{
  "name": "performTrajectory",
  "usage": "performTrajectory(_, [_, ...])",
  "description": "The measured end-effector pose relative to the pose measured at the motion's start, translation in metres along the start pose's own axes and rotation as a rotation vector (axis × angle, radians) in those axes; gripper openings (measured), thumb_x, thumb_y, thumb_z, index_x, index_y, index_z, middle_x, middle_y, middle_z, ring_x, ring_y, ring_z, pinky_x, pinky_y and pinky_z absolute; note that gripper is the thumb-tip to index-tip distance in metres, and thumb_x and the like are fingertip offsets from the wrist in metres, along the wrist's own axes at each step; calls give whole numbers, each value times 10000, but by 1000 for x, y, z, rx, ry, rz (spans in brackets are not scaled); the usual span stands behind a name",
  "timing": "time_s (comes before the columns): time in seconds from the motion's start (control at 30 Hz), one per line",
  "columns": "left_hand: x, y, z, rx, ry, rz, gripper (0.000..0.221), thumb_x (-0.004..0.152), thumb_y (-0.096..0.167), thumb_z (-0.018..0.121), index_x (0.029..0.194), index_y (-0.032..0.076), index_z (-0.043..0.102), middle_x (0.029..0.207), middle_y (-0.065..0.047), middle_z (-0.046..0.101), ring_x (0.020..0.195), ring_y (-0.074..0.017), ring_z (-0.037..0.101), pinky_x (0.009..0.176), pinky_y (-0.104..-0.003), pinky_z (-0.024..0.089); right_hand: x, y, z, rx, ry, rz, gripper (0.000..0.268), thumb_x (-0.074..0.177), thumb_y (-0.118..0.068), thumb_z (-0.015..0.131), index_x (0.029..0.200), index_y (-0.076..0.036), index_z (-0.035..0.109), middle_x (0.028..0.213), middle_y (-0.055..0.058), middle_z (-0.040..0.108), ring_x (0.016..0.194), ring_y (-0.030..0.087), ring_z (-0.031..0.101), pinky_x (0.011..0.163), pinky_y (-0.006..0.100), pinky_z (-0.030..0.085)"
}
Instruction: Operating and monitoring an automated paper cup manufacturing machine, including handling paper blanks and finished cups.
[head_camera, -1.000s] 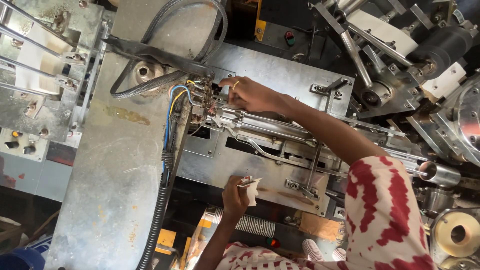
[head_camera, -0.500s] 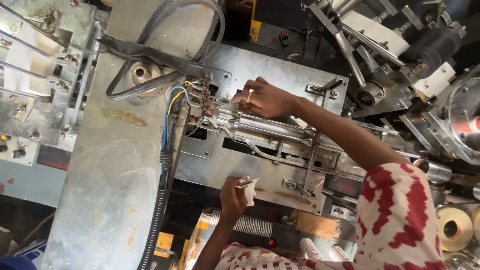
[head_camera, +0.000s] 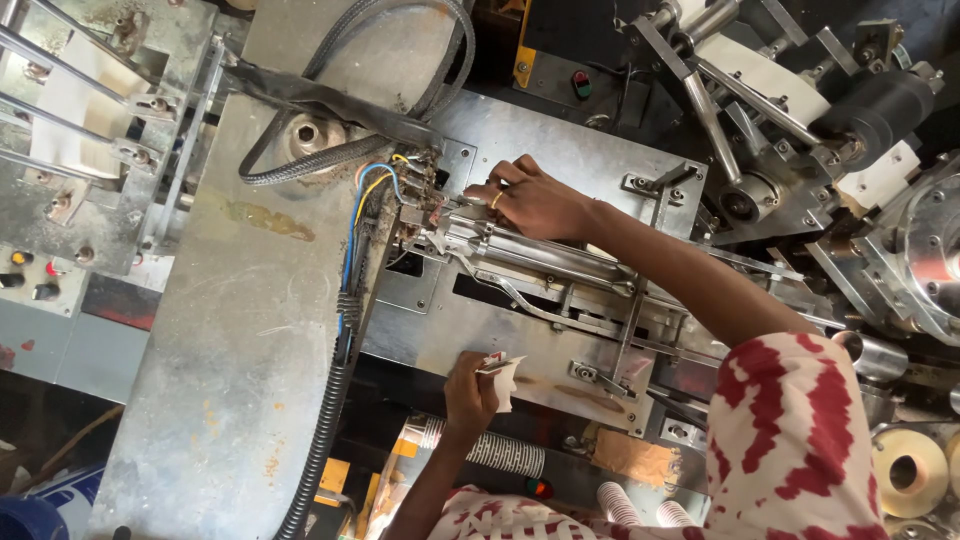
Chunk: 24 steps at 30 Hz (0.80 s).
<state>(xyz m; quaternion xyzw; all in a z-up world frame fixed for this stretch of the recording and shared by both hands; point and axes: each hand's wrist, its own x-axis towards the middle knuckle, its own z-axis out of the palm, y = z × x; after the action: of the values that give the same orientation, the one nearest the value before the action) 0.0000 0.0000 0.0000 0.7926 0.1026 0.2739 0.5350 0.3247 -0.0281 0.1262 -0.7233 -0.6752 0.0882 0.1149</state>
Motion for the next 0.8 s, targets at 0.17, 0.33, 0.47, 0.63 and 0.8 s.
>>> performTrajectory(0.17, [2,3,0,14,5,12,99,1024,99,574,1092,31,595,965,-144,652,817,-343,686,701,-405,563,-3,5,9,30,29,60,458,971,-118,663,1390,-39,494,979,70,733,1090,220,528,1020,398,332])
performTrajectory(0.33, [2,4,1,-14,26,29,102,1019,77,586,1102,20,570,966,-139,658,808,-337,683,699,-400,560,0,9,11,186,53,89,425,928,-81,699,1284,-17,476,948,28,741,1155,228,556,1046,425,341])
performTrajectory(0.47, [2,4,1,-7,30,16,92,1012,65,587,1095,27,586,961,-136,657,810,-333,687,705,-396,563,0,21,26,277,123,26,347,875,11,719,1090,-79,462,991,74,622,1068,214,578,1002,423,414])
performTrajectory(0.63, [0,0,2,21,29,14,80,1007,80,596,1075,37,601,944,-137,649,806,-339,676,705,-404,553,1,28,36,318,116,4,375,815,54,708,1020,-91,430,1003,96,539,1042,280,555,898,432,458])
performTrajectory(0.8, [-1,-2,1,1,25,23,99,1031,112,583,1080,27,588,948,-140,651,802,-332,676,698,-404,553,-1,29,39,298,127,7,287,926,35,657,1008,-103,420,979,91,533,983,264,554,883,449,452])
